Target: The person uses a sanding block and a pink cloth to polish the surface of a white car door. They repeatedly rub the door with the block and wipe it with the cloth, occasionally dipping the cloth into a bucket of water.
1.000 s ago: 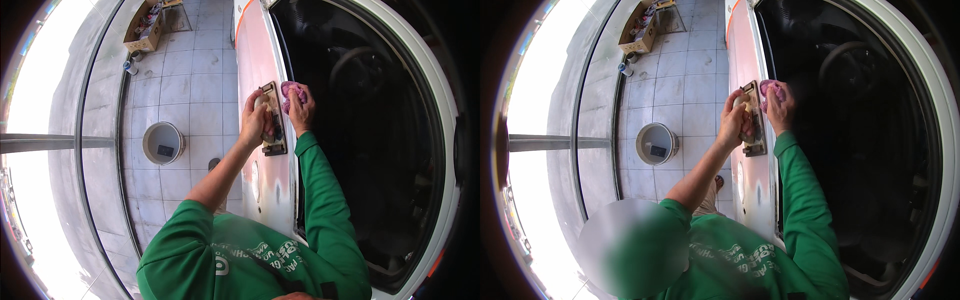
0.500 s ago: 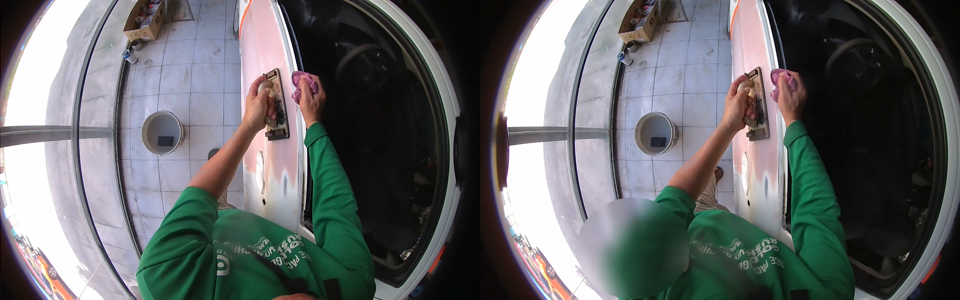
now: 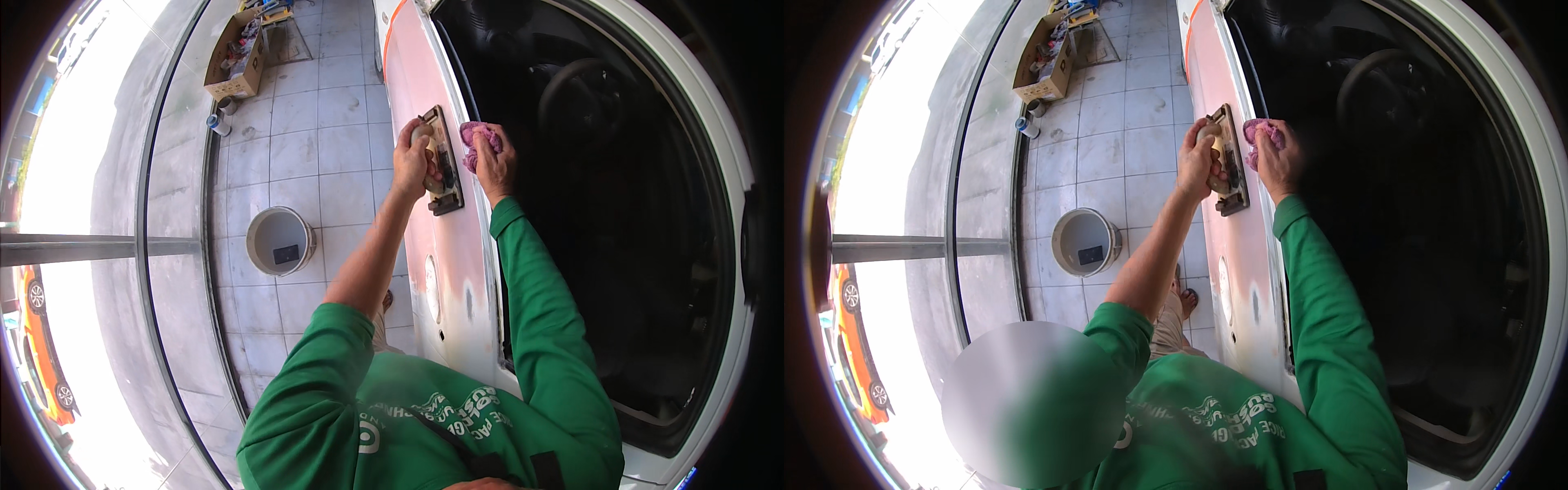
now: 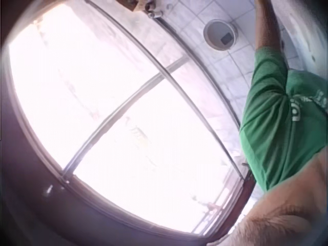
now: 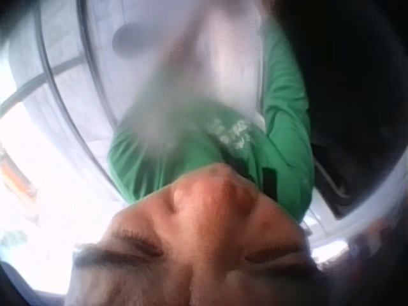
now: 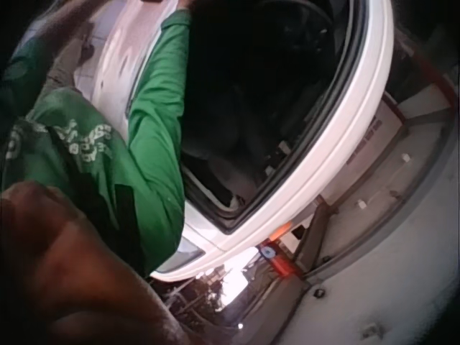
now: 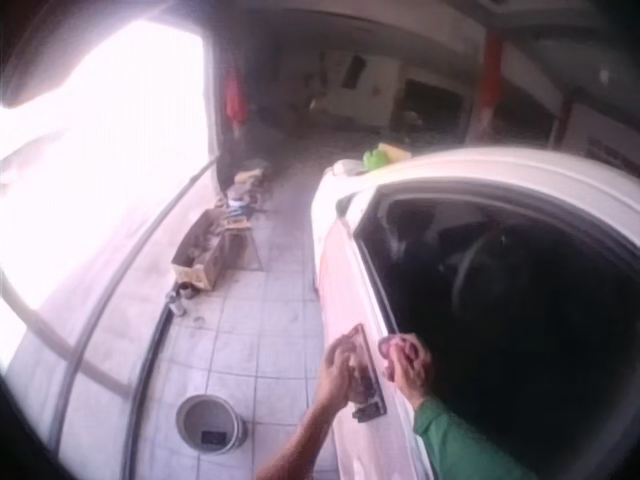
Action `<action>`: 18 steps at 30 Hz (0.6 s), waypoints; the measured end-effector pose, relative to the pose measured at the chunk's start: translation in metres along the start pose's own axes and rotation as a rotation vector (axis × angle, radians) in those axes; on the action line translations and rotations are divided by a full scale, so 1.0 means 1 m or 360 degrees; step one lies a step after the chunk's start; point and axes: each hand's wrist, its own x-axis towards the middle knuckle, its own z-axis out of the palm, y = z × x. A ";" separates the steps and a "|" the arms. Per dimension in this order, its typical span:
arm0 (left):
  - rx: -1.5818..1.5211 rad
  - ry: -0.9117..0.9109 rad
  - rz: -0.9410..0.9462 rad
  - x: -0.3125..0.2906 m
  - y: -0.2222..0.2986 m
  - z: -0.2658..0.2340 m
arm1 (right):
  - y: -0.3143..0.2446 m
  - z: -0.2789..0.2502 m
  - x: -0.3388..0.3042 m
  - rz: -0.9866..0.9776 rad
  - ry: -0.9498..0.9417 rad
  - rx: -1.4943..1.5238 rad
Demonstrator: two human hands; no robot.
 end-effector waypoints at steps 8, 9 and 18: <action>0.0055 -0.0355 -0.0020 -0.190 -0.064 -0.010 | -0.006 0.003 0.002 0.0037 0.0034 0.0015; -0.0024 -0.0293 -0.0159 -0.215 -0.071 -0.013 | -0.005 0.004 0.000 0.0008 0.0058 -0.0034; 0.0120 -0.0275 -0.0035 -0.052 -0.039 -0.041 | 0.010 0.005 -0.002 -0.0105 0.0066 -0.0024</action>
